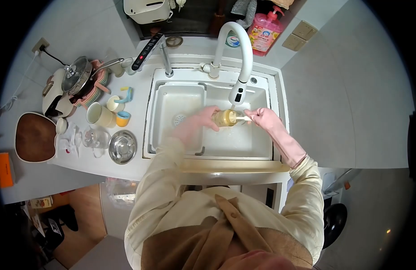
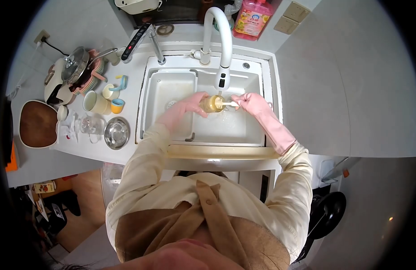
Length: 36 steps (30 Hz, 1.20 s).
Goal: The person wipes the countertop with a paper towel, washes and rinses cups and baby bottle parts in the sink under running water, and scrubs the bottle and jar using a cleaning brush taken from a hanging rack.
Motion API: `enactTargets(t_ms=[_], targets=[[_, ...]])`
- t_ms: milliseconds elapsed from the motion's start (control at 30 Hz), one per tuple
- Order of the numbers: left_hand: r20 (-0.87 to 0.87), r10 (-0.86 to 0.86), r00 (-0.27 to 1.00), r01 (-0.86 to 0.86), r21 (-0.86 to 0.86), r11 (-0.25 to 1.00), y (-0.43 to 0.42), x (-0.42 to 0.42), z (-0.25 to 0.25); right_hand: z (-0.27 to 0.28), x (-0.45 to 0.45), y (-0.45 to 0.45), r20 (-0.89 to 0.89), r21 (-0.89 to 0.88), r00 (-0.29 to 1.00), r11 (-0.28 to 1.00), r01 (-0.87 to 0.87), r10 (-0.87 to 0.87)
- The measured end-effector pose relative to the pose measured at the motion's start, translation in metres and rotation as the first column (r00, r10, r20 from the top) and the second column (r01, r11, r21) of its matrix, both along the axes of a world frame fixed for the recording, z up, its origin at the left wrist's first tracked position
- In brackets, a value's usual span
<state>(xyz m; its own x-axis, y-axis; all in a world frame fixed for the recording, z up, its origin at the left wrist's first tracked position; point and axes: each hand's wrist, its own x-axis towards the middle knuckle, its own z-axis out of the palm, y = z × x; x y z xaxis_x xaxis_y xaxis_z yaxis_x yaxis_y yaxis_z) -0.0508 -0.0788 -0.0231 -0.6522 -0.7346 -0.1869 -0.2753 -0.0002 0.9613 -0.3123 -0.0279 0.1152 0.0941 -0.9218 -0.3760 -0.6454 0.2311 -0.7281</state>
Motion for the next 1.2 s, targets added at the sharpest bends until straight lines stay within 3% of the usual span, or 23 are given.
enactTargets(t_ms=[100,200,233,300,400,500,600,667,700,733,800,867,1000,1100,1133,1200], targets=[[0.101,-0.052,0.994,0.060,-0.083,0.995,0.004,-0.004,0.012,-0.006,-0.005,-0.012,0.056,-0.020,0.995,0.996,-0.086,0.087],[-0.083,0.111,0.990,-0.103,0.095,0.990,0.014,-0.016,-0.013,0.010,0.014,-0.013,-0.273,0.290,0.959,0.944,0.160,-0.079],[0.114,0.250,0.962,-0.250,-0.011,0.968,0.023,-0.025,0.000,-0.005,0.012,-0.012,-0.174,0.352,0.968,0.907,0.231,-0.179],[0.424,0.536,0.730,-0.448,-0.295,0.844,0.034,-0.044,0.026,-0.037,0.009,-0.013,0.008,0.485,0.923,0.809,0.332,-0.384],[0.314,0.598,0.737,-0.421,-0.480,0.770,0.041,-0.041,0.027,-0.041,0.000,-0.011,0.024,0.391,0.952,0.880,0.271,-0.304],[-0.004,0.171,0.985,-0.158,-0.407,0.900,0.011,-0.014,-0.009,-0.007,-0.005,-0.013,-0.146,0.146,0.987,0.985,0.090,-0.069],[0.093,0.046,0.995,-0.016,-0.301,0.954,-0.001,-0.007,-0.010,0.010,0.001,-0.009,-0.196,0.105,0.980,0.994,-0.023,0.043],[-0.018,-0.026,0.999,0.026,-0.009,1.000,-0.004,-0.009,-0.022,0.014,0.009,-0.008,-0.276,0.104,0.960,0.994,-0.022,0.050],[-0.078,-0.048,0.996,0.059,0.141,0.988,-0.003,-0.010,-0.029,0.001,0.008,-0.013,-0.275,0.251,0.961,0.966,0.055,0.017],[0.108,0.095,0.990,-0.096,0.007,0.995,0.004,-0.015,-0.013,-0.020,0.004,-0.014,-0.105,0.406,0.988,0.901,0.149,-0.116],[0.397,0.422,0.815,-0.303,-0.328,0.895,0.027,-0.025,0.035,-0.045,0.000,-0.013,0.139,0.622,0.930,0.761,0.185,-0.339],[0.429,0.484,0.763,-0.328,-0.388,0.861,0.025,-0.027,0.032,-0.041,0.004,-0.007,0.277,0.737,0.829,0.661,0.142,-0.486],[0.499,0.450,0.741,-0.277,-0.383,0.881,0.024,-0.018,0.025,-0.040,0.004,0.001,0.317,0.541,0.892,0.834,0.110,-0.324],[0.537,0.437,0.722,-0.238,-0.401,0.885,0.021,-0.017,0.033,-0.045,0.006,-0.002,0.114,0.174,0.967,0.963,0.205,-0.227],[0.525,0.436,0.731,-0.223,-0.420,0.880,0.020,-0.016,0.032,-0.032,0.006,-0.002,-0.073,-0.009,0.994,0.997,0.076,-0.076],[0.504,0.430,0.749,-0.191,-0.457,0.869,0.020,-0.010,0.032,-0.008,0.004,-0.001,-0.488,-0.268,0.865,0.923,-0.277,0.118]])
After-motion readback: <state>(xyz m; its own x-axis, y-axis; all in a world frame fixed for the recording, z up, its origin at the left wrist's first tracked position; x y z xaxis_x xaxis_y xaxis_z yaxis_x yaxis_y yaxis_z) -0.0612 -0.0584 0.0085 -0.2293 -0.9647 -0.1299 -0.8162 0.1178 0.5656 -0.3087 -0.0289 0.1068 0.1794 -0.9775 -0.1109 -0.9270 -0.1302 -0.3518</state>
